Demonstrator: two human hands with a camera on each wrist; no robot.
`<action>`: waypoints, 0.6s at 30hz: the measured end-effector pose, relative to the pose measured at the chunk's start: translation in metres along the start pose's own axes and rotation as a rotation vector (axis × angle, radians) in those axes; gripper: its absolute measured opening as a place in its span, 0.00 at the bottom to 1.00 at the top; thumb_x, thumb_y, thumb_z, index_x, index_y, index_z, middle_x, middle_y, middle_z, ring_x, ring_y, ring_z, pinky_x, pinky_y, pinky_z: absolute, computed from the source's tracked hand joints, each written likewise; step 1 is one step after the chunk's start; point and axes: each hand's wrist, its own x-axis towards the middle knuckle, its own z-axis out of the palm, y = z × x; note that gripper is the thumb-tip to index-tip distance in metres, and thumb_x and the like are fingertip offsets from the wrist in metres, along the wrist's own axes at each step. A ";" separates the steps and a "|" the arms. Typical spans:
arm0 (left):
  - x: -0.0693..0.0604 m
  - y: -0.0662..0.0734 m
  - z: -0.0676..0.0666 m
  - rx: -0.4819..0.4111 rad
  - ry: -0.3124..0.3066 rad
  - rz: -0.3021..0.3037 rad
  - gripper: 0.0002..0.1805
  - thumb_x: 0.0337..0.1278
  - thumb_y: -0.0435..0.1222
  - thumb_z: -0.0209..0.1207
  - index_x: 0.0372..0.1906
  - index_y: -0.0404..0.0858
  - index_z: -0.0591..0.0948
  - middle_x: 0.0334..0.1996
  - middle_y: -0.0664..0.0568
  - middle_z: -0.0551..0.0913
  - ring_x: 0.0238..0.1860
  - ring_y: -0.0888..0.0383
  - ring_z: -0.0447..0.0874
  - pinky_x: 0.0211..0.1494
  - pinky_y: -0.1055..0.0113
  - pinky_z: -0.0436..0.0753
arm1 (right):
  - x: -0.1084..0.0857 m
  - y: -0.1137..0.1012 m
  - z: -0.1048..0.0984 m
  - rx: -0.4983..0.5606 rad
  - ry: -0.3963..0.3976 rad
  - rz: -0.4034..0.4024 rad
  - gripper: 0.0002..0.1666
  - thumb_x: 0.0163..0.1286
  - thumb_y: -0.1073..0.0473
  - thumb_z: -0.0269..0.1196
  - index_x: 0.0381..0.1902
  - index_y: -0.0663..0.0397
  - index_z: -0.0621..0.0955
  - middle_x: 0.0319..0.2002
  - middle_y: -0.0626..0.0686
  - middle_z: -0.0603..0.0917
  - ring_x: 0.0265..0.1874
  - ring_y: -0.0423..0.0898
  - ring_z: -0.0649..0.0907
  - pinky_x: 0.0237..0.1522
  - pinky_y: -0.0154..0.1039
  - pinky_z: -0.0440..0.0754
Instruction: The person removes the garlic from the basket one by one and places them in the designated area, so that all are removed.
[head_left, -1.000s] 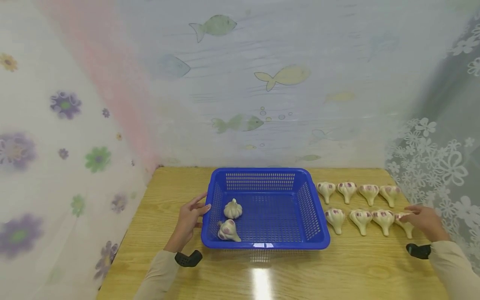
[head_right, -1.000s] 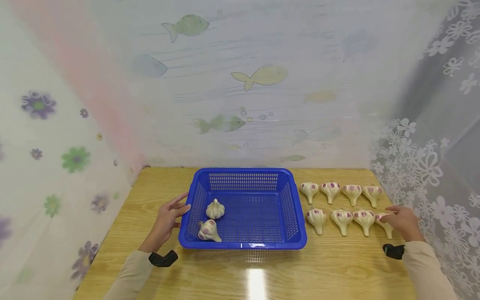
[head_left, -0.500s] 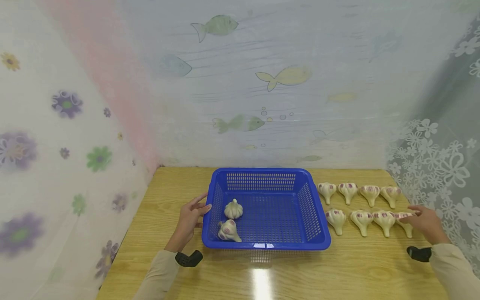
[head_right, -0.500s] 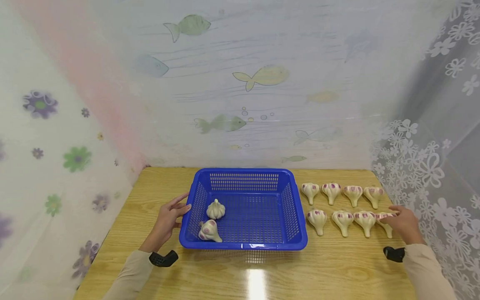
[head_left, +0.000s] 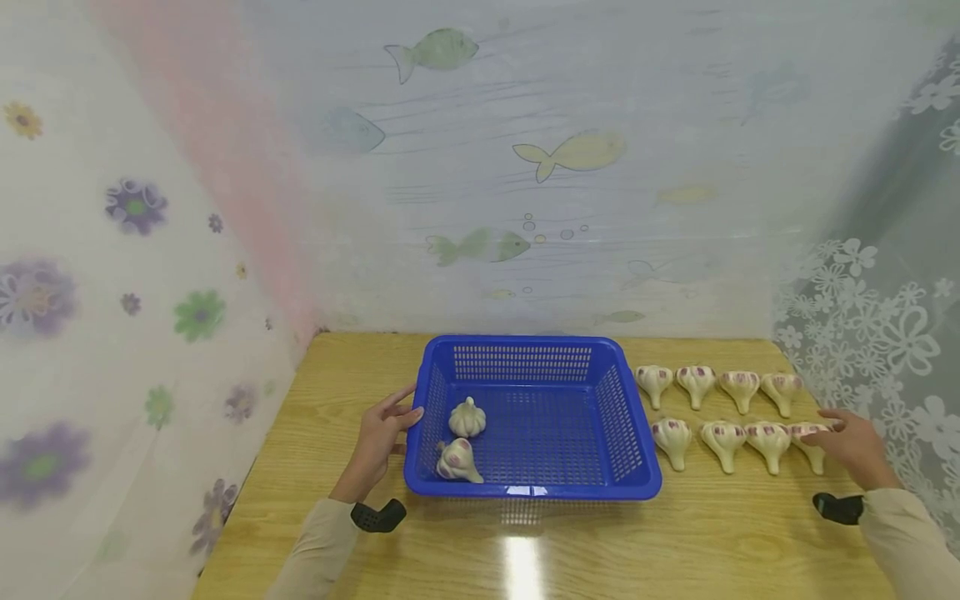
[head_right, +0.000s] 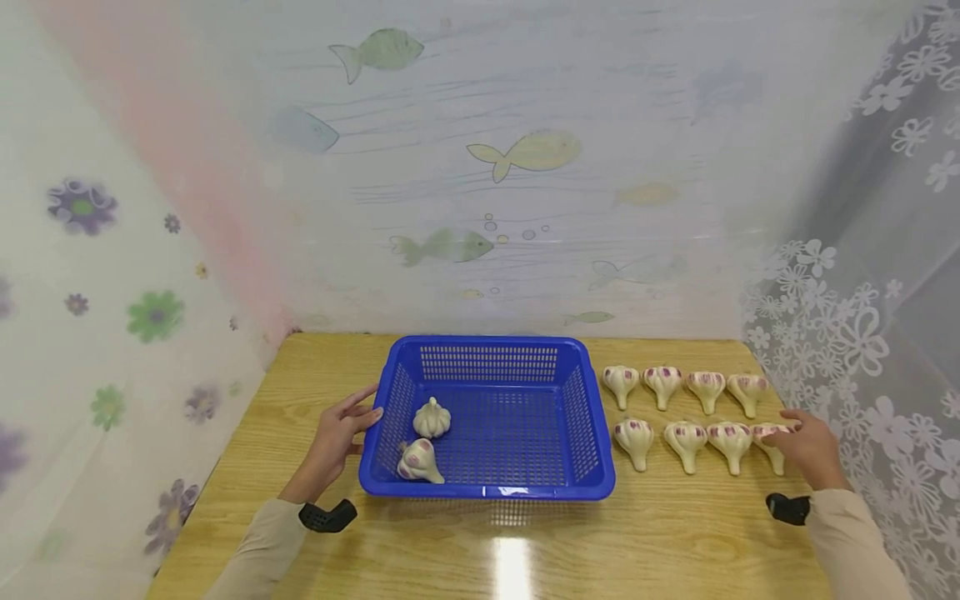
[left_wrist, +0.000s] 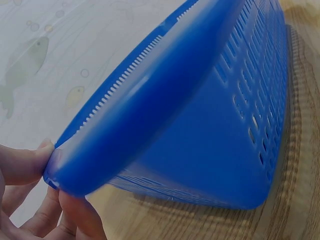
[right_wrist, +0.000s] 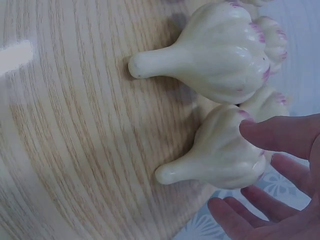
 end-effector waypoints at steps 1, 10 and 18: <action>0.000 0.000 0.000 -0.002 0.000 0.000 0.26 0.56 0.34 0.62 0.62 0.49 0.75 0.48 0.41 0.80 0.32 0.54 0.82 0.26 0.59 0.81 | -0.003 -0.003 -0.001 0.003 0.000 0.000 0.47 0.64 0.48 0.60 0.67 0.76 0.54 0.58 0.87 0.53 0.52 0.81 0.61 0.42 0.68 0.70; -0.002 0.002 0.000 0.002 -0.003 -0.004 0.26 0.57 0.34 0.61 0.62 0.49 0.75 0.51 0.40 0.79 0.33 0.54 0.82 0.28 0.58 0.82 | -0.005 0.003 -0.008 -0.026 0.005 0.046 0.47 0.65 0.48 0.59 0.67 0.75 0.54 0.58 0.86 0.54 0.51 0.80 0.63 0.37 0.62 0.73; -0.003 0.002 0.000 -0.013 0.002 -0.010 0.25 0.58 0.34 0.61 0.62 0.49 0.75 0.50 0.40 0.79 0.33 0.54 0.82 0.27 0.59 0.82 | -0.002 0.007 -0.015 -0.034 0.048 0.010 0.47 0.65 0.41 0.58 0.65 0.73 0.59 0.59 0.85 0.55 0.51 0.79 0.63 0.34 0.59 0.74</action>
